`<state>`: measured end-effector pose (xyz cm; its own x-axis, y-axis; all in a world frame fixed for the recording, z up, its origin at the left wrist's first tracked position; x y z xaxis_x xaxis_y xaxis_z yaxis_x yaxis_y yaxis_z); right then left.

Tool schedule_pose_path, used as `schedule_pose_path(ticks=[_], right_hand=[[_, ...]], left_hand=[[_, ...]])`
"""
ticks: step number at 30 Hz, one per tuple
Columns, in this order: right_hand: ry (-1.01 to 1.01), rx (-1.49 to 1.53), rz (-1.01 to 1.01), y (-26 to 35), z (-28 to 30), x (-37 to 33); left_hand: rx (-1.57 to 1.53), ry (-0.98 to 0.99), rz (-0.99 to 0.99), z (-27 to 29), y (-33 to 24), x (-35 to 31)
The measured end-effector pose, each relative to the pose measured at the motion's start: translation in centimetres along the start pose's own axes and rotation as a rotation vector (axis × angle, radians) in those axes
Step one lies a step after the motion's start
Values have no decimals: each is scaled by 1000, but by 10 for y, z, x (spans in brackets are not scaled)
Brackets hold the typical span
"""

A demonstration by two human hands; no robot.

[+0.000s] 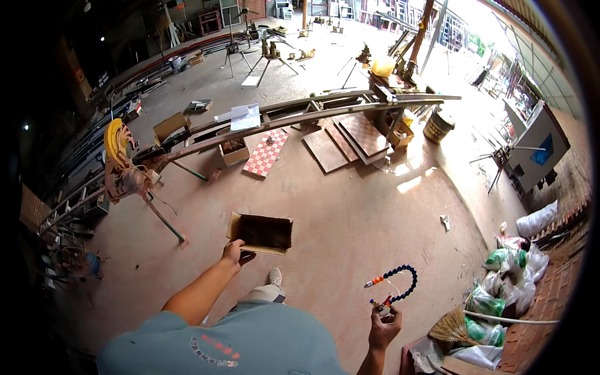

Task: The person carries a small cardboard box into a workshop, opens it, and removes a flexible coolant hose with connectors. They then attach the hose to a metalworking machine, connecting it to the existing system and securing it in place.

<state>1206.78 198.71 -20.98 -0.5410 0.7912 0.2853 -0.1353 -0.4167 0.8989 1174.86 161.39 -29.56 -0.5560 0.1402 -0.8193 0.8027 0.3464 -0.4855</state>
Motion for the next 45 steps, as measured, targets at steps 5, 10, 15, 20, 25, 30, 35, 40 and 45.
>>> schedule_pose_path(ticks=[5, 10, 15, 20, 25, 30, 35, 40, 45], right_hand=[[-8, 102, -55, 9, -111, 54], [76, 12, -57, 47, -200, 119], [139, -15, -50, 36, -275, 184], [210, 5, -54, 11, -370, 271], [387, 38, -21, -3, -485, 376], [539, 143, 34, 36, -590, 462], [524, 188, 117, 76, -654, 499], [430, 116, 7, 81, -681, 474], [366, -177, -130, 99, -677, 426]], left_hand=[[-33, 13, -63, -18, -111, 49], [-95, 1, -89, -28, -218, 92], [-176, -36, -133, -46, -285, 152], [-255, -121, -133, -74, -341, 192], [-342, -264, -208, -80, -406, 222], [-362, -349, -358, -62, -460, 234], [-346, -391, -374, -47, -494, 260], [-185, -288, -277, -40, -522, 322], [37, -71, -133, -87, -568, 375]])
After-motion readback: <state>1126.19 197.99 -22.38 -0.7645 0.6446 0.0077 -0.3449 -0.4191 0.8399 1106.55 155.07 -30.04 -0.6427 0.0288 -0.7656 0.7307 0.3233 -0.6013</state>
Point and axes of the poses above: each hand's wrist, its own x-axis towards the middle knuckle, its own z-axis out of the back of the hand, y = z × x, the point moved 1 cm from there along x, towards the middle knuckle, and after that the axes turned 13 degrees about z, right-handed, at the moved point
